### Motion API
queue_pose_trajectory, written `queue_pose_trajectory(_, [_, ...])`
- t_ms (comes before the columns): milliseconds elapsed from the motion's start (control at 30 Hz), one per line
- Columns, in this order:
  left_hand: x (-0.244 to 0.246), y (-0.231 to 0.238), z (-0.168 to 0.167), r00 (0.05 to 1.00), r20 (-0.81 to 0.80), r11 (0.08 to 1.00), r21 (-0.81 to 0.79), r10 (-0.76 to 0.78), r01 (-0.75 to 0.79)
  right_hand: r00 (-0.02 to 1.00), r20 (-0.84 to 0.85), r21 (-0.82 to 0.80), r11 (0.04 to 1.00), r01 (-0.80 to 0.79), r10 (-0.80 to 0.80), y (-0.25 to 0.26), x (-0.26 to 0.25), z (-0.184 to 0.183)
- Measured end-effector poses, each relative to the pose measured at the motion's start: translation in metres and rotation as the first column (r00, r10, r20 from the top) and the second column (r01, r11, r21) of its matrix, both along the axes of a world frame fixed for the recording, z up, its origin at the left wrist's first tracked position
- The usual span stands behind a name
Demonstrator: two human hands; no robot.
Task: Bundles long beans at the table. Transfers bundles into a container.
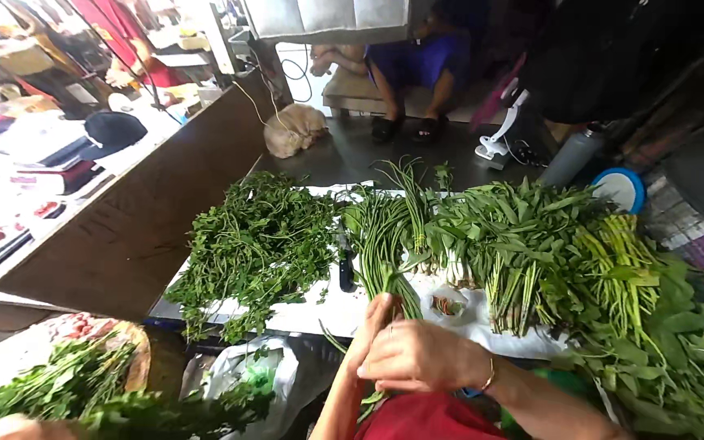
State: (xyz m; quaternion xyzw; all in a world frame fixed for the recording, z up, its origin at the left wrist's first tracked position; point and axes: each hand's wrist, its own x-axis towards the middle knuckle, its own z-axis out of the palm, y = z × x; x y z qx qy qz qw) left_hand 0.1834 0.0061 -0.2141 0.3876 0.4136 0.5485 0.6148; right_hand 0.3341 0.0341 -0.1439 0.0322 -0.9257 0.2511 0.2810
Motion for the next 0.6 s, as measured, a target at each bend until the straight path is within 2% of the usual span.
queue_pose_trajectory(33, [-0.002,0.002,0.001,0.995,0.05,0.996,0.011,0.083,-0.084,0.99,-0.138,-0.211,0.976,-0.058,0.029,-0.008,-0.001,-0.013])
queue_pose_trajectory(67, [-0.005,0.002,0.0,0.986,0.087,0.989,0.042,0.141,-0.145,0.965,-0.261,-0.486,0.866,-0.118,-0.015,-0.014,-0.001,-0.024])
queue_pose_trajectory(100, [-0.009,0.0,0.002,0.981,0.087,0.979,0.086,0.176,-0.184,0.928,-0.351,-0.725,0.665,-0.182,-0.128,-0.017,0.0,-0.033])
queue_pose_trajectory(133, [-0.012,-0.004,0.004,0.978,0.102,0.972,0.127,0.184,-0.196,0.88,-0.398,-0.853,0.459,-0.251,-0.259,-0.013,0.001,-0.038])
queue_pose_trajectory(167, [-0.014,-0.008,0.006,0.979,0.135,0.971,0.167,0.15,-0.171,0.834,-0.413,-0.9,0.304,-0.312,-0.366,-0.002,0.002,-0.043])
queue_pose_trajectory(200, [-0.016,-0.011,0.007,0.988,0.122,0.973,0.195,0.098,-0.12,0.81,-0.406,-0.914,0.203,-0.353,-0.422,0.012,0.004,-0.048])
queue_pose_trajectory(233, [-0.015,-0.012,0.009,0.997,0.053,0.976,0.211,0.049,-0.059,0.818,-0.39,-0.92,0.155,-0.359,-0.423,0.027,0.007,-0.054])
queue_pose_trajectory(267, [-0.013,-0.012,0.011,0.999,-0.052,0.977,0.211,0.002,0.009,0.856,-0.358,-0.934,0.163,-0.319,-0.372,0.041,0.01,-0.057])
queue_pose_trajectory(300, [-0.01,-0.011,0.011,0.984,-0.17,0.977,0.197,-0.045,0.079,0.91,-0.299,-0.943,0.235,-0.236,-0.288,0.053,0.013,-0.054])
queue_pose_trajectory(333, [-0.007,-0.009,0.01,0.956,-0.278,0.976,0.167,-0.092,0.142,0.958,-0.204,-0.923,0.365,-0.12,-0.202,0.063,0.015,-0.045])
queue_pose_trajectory(367, [-0.004,-0.007,0.008,0.92,-0.367,0.973,0.127,-0.135,0.193,0.986,-0.084,-0.841,0.541,0.007,-0.144,0.07,0.018,-0.033])
queue_pose_trajectory(433, [0.001,-0.005,0.004,0.87,-0.459,0.972,0.049,-0.181,0.228,0.986,0.09,-0.511,0.843,0.168,-0.142,0.07,0.018,-0.01])
queue_pose_trajectory(467, [0.003,-0.005,0.004,0.861,-0.478,0.979,0.012,-0.174,0.204,0.978,0.119,-0.301,0.933,0.198,-0.169,0.062,0.016,-0.004])
queue_pose_trajectory(500, [0.003,-0.006,0.005,0.865,-0.483,0.988,-0.003,-0.136,0.153,0.974,0.115,-0.103,0.972,0.209,-0.197,0.05,0.013,-0.001])
queue_pose_trajectory(533, [0.002,-0.008,0.005,0.883,-0.466,0.997,0.02,-0.059,0.077,0.976,0.087,0.025,0.98,0.199,-0.201,0.035,0.01,-0.003])
queue_pose_trajectory(567, [0.0,-0.008,0.001,0.912,-0.409,0.998,0.07,0.022,0.007,0.984,0.03,0.068,0.982,0.174,-0.176,0.02,0.008,-0.009])
queue_pose_trajectory(600, [-0.002,-0.007,-0.003,0.938,-0.33,0.992,0.102,0.109,-0.079,0.99,-0.053,0.004,0.991,0.13,-0.13,0.007,0.006,-0.018])
